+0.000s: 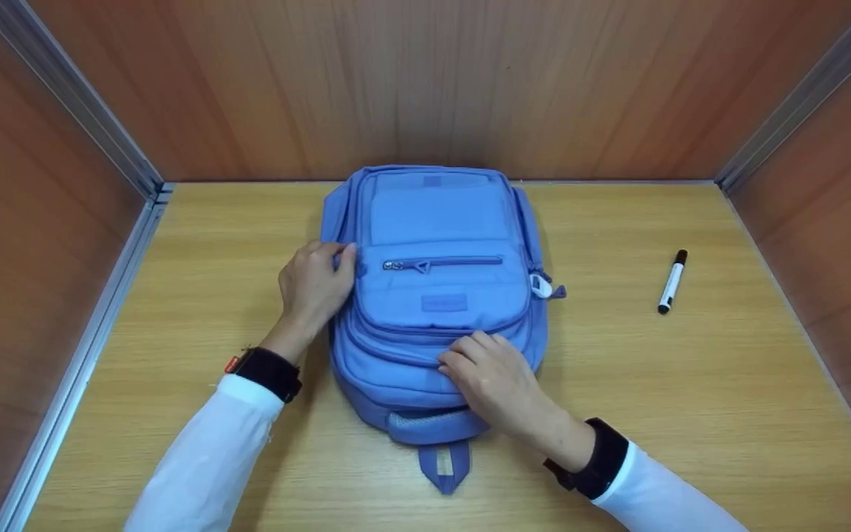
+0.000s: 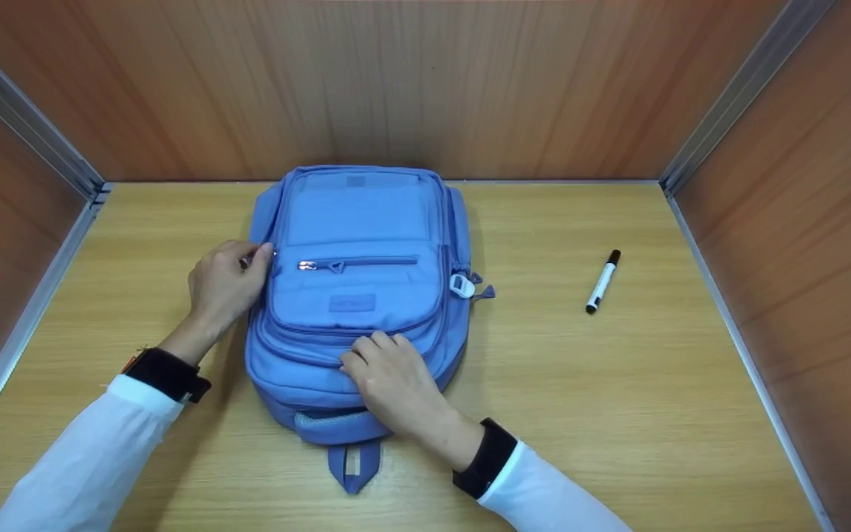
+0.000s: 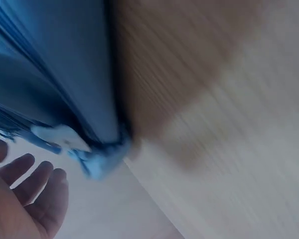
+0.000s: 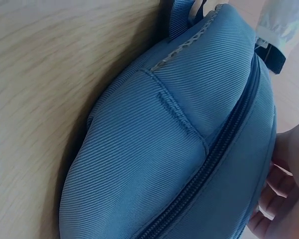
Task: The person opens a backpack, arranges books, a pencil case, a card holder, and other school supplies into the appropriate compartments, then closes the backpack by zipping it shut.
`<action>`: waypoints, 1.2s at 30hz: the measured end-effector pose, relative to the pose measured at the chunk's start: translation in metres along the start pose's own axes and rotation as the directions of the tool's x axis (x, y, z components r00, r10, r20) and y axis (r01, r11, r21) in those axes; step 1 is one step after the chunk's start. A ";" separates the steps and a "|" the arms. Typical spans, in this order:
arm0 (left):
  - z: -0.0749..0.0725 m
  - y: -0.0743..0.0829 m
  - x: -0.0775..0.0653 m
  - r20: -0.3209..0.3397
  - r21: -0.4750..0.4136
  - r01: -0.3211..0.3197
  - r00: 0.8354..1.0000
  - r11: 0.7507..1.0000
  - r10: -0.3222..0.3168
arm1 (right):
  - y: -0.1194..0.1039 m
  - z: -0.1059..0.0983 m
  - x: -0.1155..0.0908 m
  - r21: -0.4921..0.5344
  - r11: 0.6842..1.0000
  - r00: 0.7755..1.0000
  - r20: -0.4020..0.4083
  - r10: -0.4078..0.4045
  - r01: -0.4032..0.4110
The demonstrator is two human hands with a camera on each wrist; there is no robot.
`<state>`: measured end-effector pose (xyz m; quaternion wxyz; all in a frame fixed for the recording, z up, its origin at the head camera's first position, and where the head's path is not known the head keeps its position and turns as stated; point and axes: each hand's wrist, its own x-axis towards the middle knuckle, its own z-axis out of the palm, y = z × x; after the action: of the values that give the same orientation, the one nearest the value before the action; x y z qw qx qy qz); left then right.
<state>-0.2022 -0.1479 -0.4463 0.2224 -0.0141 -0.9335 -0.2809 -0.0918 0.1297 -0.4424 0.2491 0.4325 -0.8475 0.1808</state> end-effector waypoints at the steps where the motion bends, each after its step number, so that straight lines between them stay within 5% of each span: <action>1: -0.001 0.003 -0.002 -0.001 -0.009 -0.004 1.000 1.000 0.004 | 0.000 0.000 0.000 0.000 1.000 1.000 0.001 0.001 -0.001; 6: -0.007 0.010 -0.009 0.028 0.004 -0.020 0.999 1.000 0.020 | -0.001 0.001 0.000 -0.002 1.000 1.000 0.002 0.003 -0.003; 14: -0.015 0.015 -0.012 0.090 -0.104 0.091 0.993 0.990 -0.082 | -0.001 0.002 -0.001 -0.015 1.000 1.000 0.017 0.012 -0.012; 20: -0.020 0.013 -0.016 0.114 -0.150 0.097 0.990 0.984 -0.080 | -0.001 0.001 -0.001 -0.019 1.000 1.000 0.019 0.025 -0.025; 27: -0.025 0.006 -0.024 0.102 -0.151 0.099 0.991 0.984 -0.084 | 0.004 -0.001 0.006 0.020 0.999 0.996 -0.075 0.036 -0.035; 36: -0.027 0.006 -0.031 0.112 -0.142 0.124 0.988 0.982 -0.108 | 0.018 0.004 0.013 -0.152 0.982 0.994 -0.023 0.106 -0.108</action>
<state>-0.1622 -0.1541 -0.4364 0.1551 0.0092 -0.9195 -0.3610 -0.1142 0.1291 -0.4393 0.2779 0.3646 -0.8789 0.1318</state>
